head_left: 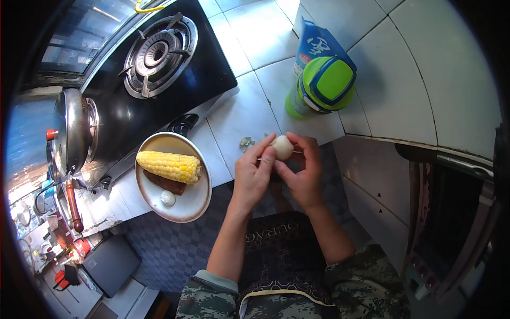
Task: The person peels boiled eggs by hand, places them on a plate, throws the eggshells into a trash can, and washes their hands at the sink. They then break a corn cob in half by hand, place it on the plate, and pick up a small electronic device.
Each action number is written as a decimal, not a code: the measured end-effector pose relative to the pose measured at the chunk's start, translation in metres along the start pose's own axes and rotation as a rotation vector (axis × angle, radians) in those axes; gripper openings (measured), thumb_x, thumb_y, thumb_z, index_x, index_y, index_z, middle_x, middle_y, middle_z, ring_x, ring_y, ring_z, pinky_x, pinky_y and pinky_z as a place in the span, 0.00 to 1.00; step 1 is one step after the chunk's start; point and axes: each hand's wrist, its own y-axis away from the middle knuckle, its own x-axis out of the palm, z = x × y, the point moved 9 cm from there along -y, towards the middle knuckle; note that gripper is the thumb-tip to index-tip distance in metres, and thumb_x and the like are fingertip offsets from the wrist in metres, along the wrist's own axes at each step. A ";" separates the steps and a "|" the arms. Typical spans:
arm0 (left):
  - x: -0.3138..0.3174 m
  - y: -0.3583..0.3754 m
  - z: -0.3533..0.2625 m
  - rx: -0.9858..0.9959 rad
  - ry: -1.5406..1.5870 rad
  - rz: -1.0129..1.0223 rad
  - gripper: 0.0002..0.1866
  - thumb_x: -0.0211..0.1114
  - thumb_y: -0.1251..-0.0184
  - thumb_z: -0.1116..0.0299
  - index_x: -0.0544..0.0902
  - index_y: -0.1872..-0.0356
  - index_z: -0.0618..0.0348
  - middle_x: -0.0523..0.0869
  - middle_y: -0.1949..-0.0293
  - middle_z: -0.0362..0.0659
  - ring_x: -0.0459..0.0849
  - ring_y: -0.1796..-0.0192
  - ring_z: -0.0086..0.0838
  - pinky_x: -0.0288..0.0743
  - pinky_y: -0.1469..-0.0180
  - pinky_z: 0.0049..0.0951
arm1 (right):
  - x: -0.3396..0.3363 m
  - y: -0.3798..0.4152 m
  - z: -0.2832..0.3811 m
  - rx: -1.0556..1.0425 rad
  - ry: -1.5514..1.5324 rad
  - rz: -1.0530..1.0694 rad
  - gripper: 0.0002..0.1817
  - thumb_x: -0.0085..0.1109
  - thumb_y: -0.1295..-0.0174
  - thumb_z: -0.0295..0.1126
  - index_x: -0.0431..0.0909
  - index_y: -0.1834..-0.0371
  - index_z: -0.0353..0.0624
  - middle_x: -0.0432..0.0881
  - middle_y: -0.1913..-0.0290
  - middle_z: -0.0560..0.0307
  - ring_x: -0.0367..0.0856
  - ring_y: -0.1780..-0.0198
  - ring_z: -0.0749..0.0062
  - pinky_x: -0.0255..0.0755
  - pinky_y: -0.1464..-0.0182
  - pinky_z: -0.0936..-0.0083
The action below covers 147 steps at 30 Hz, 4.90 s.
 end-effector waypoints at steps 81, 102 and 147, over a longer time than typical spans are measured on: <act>-0.026 0.004 -0.041 0.234 -0.252 -0.178 0.08 0.65 0.39 0.75 0.84 0.60 0.64 0.86 0.70 0.47 0.85 0.71 0.31 0.78 0.67 0.27 | 0.025 -0.009 -0.014 0.313 -0.435 0.311 0.27 0.67 0.38 0.31 0.66 0.39 0.40 0.73 0.50 0.62 0.74 0.53 0.82 0.75 0.57 0.84; -0.039 0.015 -0.086 0.257 -0.338 -0.293 0.07 0.63 0.43 0.81 0.86 0.63 0.66 0.87 0.71 0.47 0.87 0.70 0.27 0.79 0.64 0.23 | 0.049 -0.004 -0.021 0.626 -1.110 0.391 0.30 0.53 0.30 0.36 0.59 0.29 0.34 0.77 0.49 0.50 0.78 0.55 0.70 0.77 0.58 0.74; -0.015 0.016 -0.059 0.349 -0.589 -0.216 0.14 0.54 0.34 0.73 0.79 0.50 0.67 0.83 0.62 0.54 0.81 0.59 0.49 0.74 0.54 0.42 | 0.031 -0.003 -0.011 0.357 -0.350 0.114 0.22 0.63 0.37 0.24 0.72 0.40 0.35 0.76 0.52 0.60 0.79 0.51 0.78 0.79 0.53 0.81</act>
